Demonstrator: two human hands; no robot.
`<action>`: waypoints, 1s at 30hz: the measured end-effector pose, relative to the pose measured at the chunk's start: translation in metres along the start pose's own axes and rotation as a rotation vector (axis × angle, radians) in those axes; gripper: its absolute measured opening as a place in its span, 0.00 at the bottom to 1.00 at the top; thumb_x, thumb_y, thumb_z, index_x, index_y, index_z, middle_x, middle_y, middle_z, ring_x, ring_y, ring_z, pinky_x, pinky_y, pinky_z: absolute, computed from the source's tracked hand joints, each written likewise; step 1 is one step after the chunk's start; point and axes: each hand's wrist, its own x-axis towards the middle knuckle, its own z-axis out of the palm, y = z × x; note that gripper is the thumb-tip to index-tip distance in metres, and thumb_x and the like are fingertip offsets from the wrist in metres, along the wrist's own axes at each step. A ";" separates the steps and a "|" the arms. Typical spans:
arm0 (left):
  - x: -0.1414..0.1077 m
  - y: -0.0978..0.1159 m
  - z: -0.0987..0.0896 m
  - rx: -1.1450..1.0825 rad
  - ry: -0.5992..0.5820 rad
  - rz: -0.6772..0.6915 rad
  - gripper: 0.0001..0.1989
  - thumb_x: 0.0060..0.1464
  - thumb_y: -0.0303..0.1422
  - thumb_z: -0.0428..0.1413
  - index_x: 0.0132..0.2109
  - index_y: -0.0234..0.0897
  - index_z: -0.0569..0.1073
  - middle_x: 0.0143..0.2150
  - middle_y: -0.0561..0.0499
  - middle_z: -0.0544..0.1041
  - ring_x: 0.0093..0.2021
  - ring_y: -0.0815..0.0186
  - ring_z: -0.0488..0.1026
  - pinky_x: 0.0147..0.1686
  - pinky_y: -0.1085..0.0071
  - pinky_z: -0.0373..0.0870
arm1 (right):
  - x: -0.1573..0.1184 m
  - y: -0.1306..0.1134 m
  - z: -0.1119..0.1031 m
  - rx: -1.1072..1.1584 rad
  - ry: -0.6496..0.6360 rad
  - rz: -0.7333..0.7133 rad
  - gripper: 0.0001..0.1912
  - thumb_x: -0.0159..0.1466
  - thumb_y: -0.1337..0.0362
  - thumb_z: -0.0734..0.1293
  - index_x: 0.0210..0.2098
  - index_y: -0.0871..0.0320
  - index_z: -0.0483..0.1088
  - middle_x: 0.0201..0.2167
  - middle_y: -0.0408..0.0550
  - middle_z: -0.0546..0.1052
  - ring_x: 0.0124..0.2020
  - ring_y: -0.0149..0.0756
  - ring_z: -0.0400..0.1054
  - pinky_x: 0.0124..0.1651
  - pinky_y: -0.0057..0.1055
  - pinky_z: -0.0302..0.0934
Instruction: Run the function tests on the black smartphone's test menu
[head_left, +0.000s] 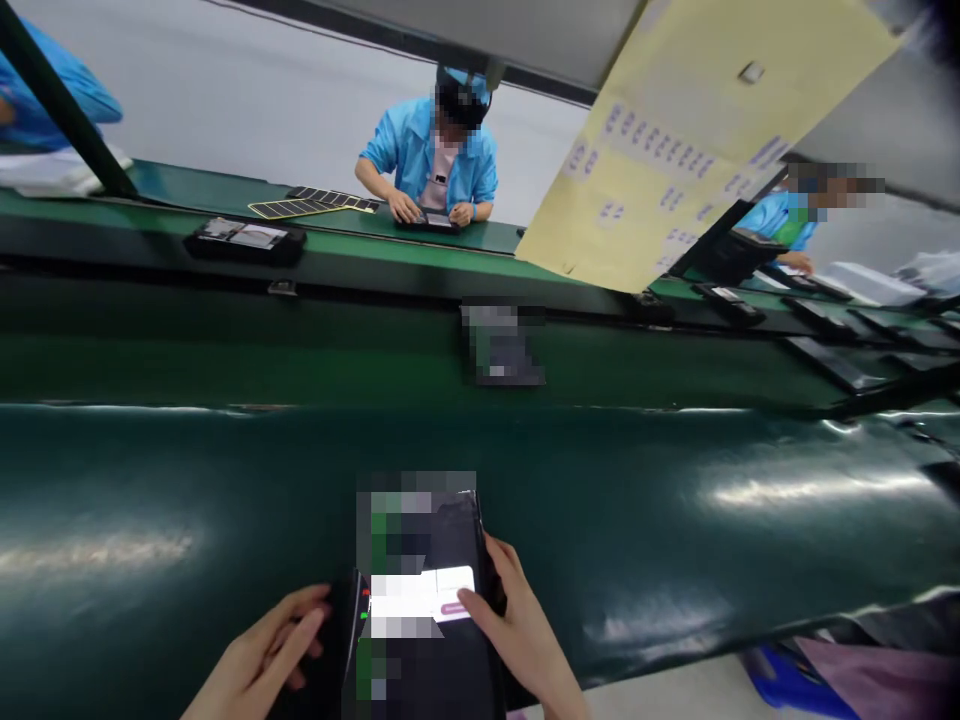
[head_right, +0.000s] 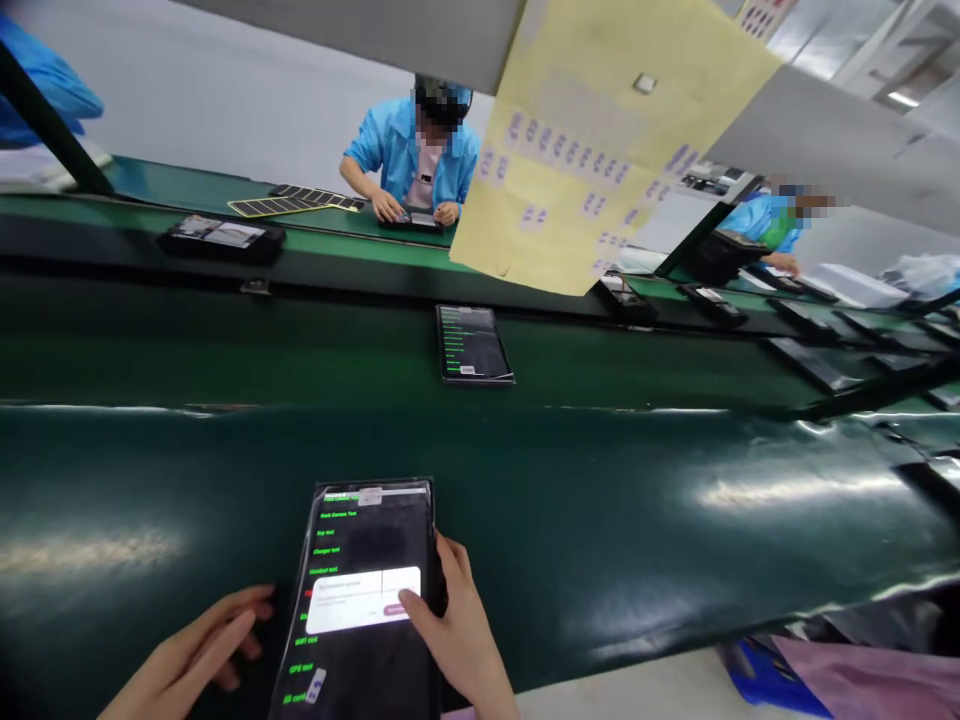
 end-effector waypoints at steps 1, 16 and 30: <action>0.005 0.006 0.006 0.018 -0.003 0.008 0.39 0.49 0.65 0.49 0.55 0.40 0.71 0.50 0.43 0.74 0.42 0.54 0.73 0.37 0.63 0.74 | -0.003 -0.001 0.000 0.007 -0.012 0.004 0.34 0.62 0.56 0.67 0.65 0.50 0.56 0.59 0.49 0.62 0.61 0.40 0.59 0.59 0.30 0.60; 0.040 0.075 0.036 -0.241 0.063 0.153 0.33 0.55 0.62 0.46 0.46 0.36 0.70 0.40 0.48 0.76 0.40 0.57 0.72 0.42 0.68 0.69 | -0.005 -0.006 0.010 0.183 0.169 -0.135 0.28 0.68 0.51 0.61 0.65 0.47 0.55 0.63 0.49 0.57 0.64 0.42 0.56 0.60 0.33 0.60; 0.065 0.065 0.036 -0.731 0.202 0.051 0.36 0.33 0.57 0.67 0.47 0.39 0.78 0.46 0.49 0.79 0.39 0.58 0.76 0.34 0.71 0.74 | 0.093 -0.074 -0.039 -0.125 0.250 -0.398 0.15 0.67 0.53 0.63 0.50 0.50 0.73 0.52 0.51 0.68 0.50 0.40 0.66 0.49 0.36 0.65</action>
